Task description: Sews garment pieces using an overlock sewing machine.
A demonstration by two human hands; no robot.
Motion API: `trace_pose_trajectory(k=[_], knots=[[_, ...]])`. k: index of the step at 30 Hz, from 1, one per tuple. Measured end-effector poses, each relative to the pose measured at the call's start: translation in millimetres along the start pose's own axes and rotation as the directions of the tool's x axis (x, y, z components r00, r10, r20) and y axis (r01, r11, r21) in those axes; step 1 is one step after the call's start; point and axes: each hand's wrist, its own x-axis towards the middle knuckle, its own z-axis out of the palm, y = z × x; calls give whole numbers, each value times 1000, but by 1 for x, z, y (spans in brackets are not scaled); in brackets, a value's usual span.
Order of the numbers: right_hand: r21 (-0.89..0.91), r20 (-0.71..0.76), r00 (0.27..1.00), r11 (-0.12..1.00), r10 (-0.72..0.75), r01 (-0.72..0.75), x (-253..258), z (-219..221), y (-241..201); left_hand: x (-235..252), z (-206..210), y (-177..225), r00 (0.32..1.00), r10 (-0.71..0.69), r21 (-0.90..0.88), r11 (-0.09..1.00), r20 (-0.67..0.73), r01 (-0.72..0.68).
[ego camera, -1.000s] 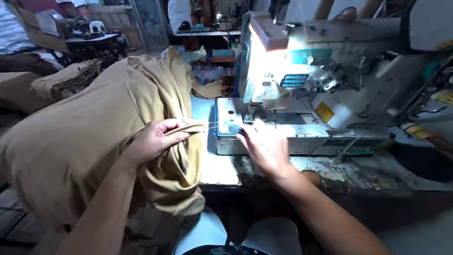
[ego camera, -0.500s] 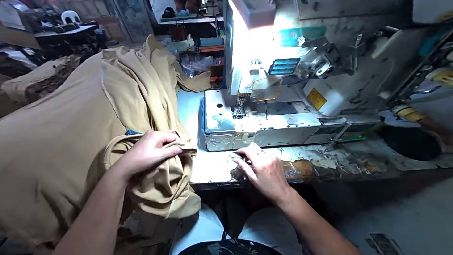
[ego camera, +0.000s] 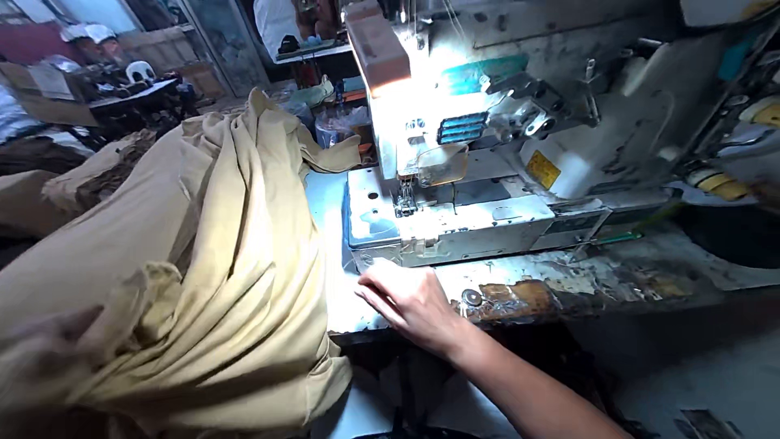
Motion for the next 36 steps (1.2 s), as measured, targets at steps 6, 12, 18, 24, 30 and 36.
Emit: trace_pose_trajectory(k=[6, 12, 18, 24, 30, 36], knots=[[326, -115, 919, 888, 378, -324, -67, -2, 22, 60, 144, -54, 974, -56, 765, 629, 217, -134], [561, -226, 752, 714, 620, -420, -89, -7, 33, 67, 222, -92, 961, 6, 717, 664, 277, -211], [640, -162, 737, 639, 656, -427, -88, -11, 31, 65, 298, -83, 979, 30, 444, 888, 204, -120], [617, -214, 750, 682, 625, -392, -94, -6, 34, 71, 309, -88, 992, -58, 450, 893, 111, 2], [625, -208, 772, 689, 600, -367, -93, -6, 34, 71, 308, -86, 994, -34, 498, 867, 106, -24], [668, -183, 755, 643, 630, -374, -90, -4, 30, 71, 290, -92, 993, -23, 366, 930, 115, -21]])
